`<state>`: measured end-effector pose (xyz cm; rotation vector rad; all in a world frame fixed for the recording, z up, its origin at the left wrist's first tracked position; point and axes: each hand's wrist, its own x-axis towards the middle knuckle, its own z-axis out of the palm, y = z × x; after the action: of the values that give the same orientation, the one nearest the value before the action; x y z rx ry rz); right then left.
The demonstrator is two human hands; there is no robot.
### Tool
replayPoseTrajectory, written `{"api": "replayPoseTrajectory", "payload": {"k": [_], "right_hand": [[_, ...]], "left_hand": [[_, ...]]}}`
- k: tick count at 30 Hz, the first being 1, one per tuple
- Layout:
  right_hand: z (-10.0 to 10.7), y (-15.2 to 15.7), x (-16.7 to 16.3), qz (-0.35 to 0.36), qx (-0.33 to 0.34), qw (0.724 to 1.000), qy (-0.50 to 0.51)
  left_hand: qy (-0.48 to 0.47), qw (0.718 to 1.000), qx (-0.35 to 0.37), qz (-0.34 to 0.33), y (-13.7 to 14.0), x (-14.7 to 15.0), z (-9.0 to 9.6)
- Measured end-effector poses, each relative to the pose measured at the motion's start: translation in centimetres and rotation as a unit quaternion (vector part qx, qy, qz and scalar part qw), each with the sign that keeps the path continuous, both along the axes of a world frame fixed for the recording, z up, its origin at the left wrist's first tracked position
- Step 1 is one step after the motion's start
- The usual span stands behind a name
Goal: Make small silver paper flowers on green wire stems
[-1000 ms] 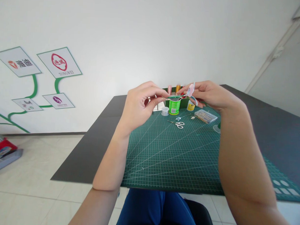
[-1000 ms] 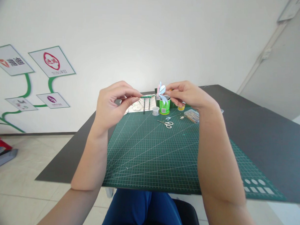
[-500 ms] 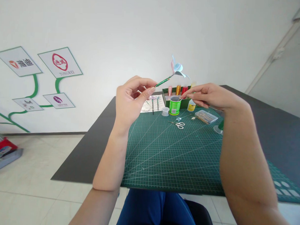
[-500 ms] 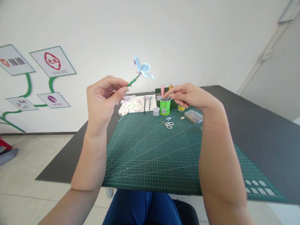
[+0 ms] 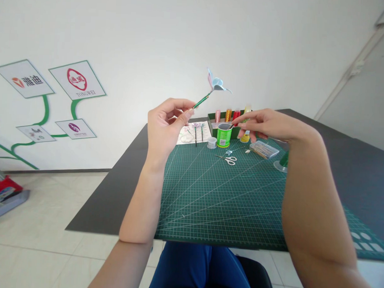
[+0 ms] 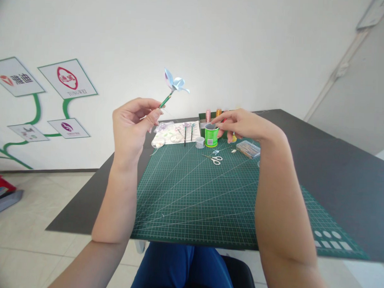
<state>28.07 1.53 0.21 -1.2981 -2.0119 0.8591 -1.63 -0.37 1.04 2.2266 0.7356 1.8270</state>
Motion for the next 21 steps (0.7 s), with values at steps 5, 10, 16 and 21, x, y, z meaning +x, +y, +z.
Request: {"api": "replayPoseTrajectory", "payload": {"k": [5, 10, 16, 21], "right_hand": [[1.1, -1.8, -2.5, 0.051, 0.037, 0.996, 0.058], [1.8, -3.8, -5.2, 0.137, 0.038, 0.982, 0.120], [2.1, -4.2, -7.2, 0.225, 0.020, 0.966, 0.128], [1.9, -4.2, -8.0, 0.277, -0.005, 0.944, 0.178]], "left_hand": [[0.042, 0.998, 0.010, 0.041, -0.6, 0.6, 0.0], [0.071, 0.995, 0.024, 0.065, -1.1, 1.0, 0.1], [0.063, 0.996, 0.010, 0.066, -1.4, 1.4, 0.5], [0.070, 0.995, 0.020, 0.074, -1.2, 1.6, 0.5]]}}
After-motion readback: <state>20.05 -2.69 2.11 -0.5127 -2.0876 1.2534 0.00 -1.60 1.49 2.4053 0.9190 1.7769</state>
